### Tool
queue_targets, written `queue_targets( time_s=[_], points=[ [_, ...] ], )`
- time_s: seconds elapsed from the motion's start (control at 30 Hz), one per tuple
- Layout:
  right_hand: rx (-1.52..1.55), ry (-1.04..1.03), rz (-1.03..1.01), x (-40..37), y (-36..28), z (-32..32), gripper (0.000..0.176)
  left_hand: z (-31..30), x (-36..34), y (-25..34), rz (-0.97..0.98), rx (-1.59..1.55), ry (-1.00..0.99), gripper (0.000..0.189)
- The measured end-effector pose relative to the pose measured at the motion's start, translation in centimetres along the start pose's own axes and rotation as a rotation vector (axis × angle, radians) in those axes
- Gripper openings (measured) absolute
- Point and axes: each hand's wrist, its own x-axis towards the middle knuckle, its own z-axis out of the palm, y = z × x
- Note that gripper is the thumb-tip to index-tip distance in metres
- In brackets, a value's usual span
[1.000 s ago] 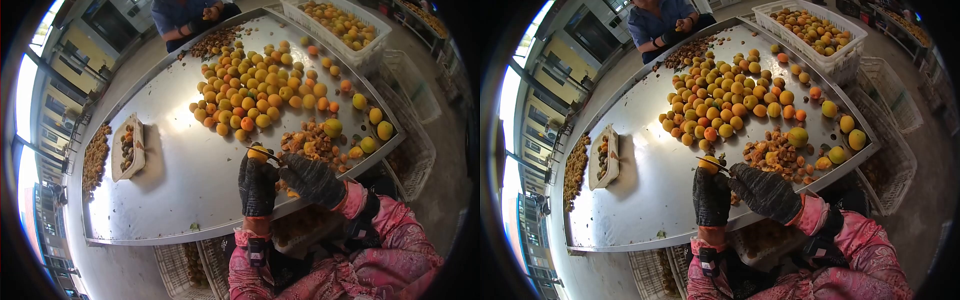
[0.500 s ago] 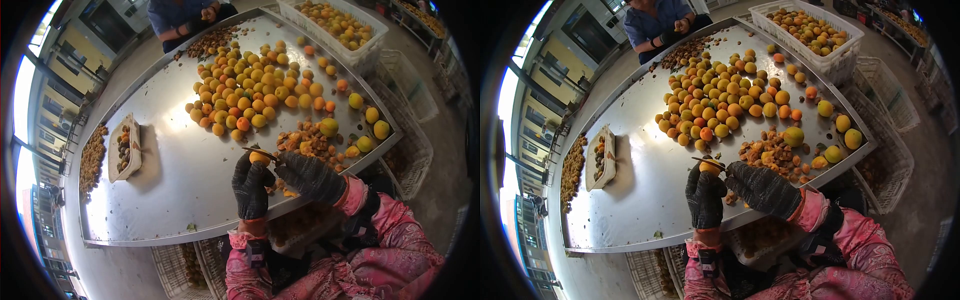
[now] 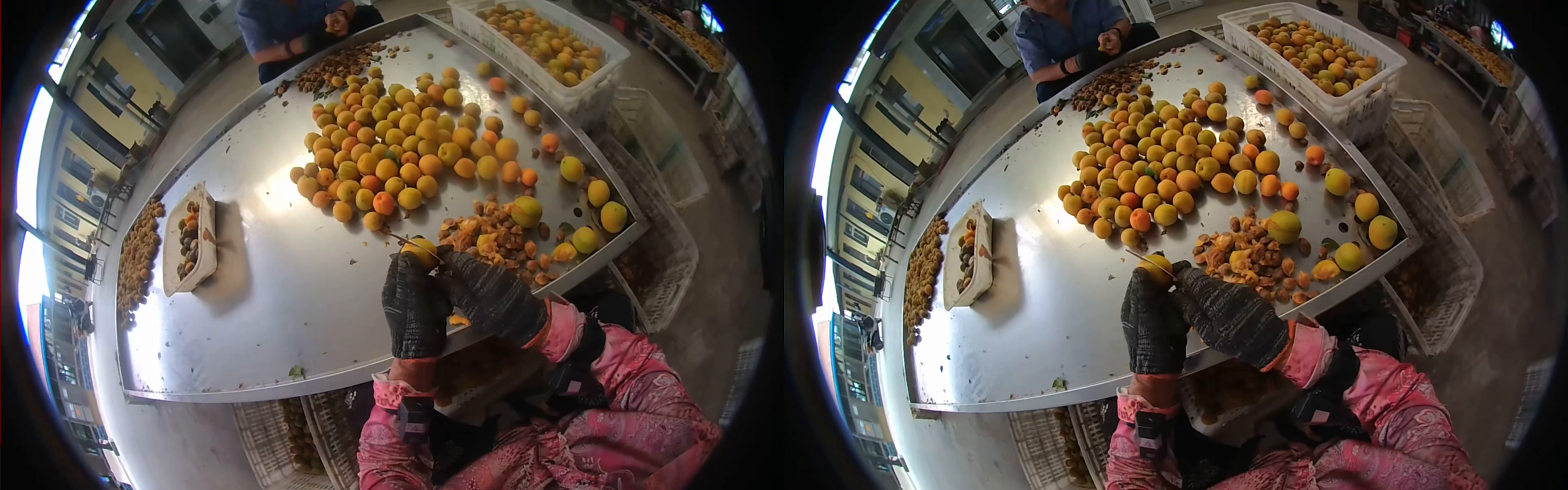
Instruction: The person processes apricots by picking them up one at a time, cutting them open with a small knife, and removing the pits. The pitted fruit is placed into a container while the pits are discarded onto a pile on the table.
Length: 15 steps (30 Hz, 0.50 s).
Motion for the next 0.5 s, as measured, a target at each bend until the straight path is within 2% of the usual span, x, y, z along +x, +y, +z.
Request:
queue_targets(
  time_s=[0.07, 0.17, 0.23, 0.3, 0.37, 0.43, 0.5],
  points=[
    [0.099, 0.12, -0.002, -0.1, 0.8, 1.5, 0.034, -0.2, 0.2, 0.0, -0.041, -0.12, -0.018, 0.042],
    [0.112, 0.088, 0.01, -0.1, 0.6, 1.2, 0.035, -0.3, -0.1, 1.2, -0.096, -0.102, -0.037, 0.043],
    [0.068, 0.083, -0.053, 0.0, 0.6, 0.9, 0.035, -0.7, -0.4, 2.3, -0.081, 0.207, -0.104, 0.04],
    [0.021, 0.082, -0.116, 0.2, 0.6, 0.2, 0.034, -1.0, -0.3, 2.5, -0.039, 0.243, -0.101, 0.038],
    [-0.047, -0.106, -0.099, 0.4, 0.3, -0.8, 0.035, -0.6, -0.3, 2.3, 0.002, 0.282, -0.094, 0.036],
    [-0.021, -0.106, -0.051, 0.5, 0.1, -0.8, 0.034, 0.5, -0.6, 1.8, 0.083, 0.168, 0.037, 0.034],
    [0.005, -0.106, -0.002, 0.8, -0.3, -0.9, 0.033, 0.5, -0.6, 1.7, 0.095, 0.191, 0.012, 0.034]
  ],
)
